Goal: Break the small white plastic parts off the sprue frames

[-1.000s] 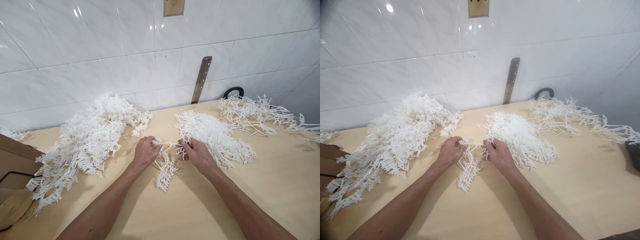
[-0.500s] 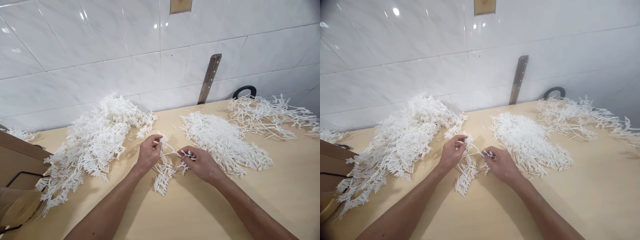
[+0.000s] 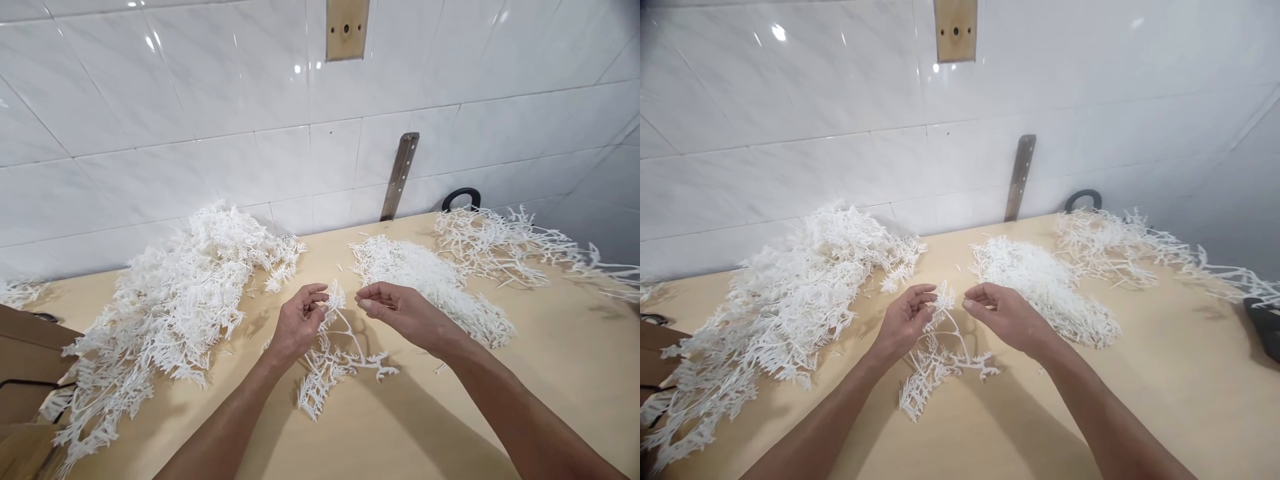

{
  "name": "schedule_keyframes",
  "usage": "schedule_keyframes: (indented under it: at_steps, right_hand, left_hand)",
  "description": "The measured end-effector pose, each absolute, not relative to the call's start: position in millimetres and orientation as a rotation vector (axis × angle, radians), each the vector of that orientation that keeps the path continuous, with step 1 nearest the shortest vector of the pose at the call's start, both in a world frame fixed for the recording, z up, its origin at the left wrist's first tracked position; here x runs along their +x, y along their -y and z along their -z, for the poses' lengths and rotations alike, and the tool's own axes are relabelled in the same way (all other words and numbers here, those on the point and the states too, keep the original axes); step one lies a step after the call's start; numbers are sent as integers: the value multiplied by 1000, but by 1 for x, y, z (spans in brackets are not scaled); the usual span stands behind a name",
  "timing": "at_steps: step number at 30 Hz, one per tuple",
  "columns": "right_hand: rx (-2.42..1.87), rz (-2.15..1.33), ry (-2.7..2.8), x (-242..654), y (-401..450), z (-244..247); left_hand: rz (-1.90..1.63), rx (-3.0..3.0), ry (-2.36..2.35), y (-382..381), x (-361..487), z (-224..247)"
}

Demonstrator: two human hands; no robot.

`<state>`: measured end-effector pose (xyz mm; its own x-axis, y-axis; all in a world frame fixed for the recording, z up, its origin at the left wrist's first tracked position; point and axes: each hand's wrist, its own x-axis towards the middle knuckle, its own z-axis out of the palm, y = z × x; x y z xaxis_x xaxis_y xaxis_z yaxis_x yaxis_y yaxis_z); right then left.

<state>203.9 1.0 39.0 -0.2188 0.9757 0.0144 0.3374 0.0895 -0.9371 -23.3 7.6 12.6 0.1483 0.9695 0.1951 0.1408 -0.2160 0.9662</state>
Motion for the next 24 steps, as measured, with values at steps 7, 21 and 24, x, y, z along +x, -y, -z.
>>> schedule_keyframes:
  at_steps: [7,21,24]
  right_hand:
    - [-1299,-1277,1806,175,0,-26]
    - [-1206,-1500,1108,161,7,16]
    - [-1283,-1445,1090,161,7,20]
  left_hand:
    - [-1214,1316,-998,-5,-20,-19]
    - [-1289,810,-1014,-19,-27,-11]
    - [-1274,1026,-1096,-18,-34,-26]
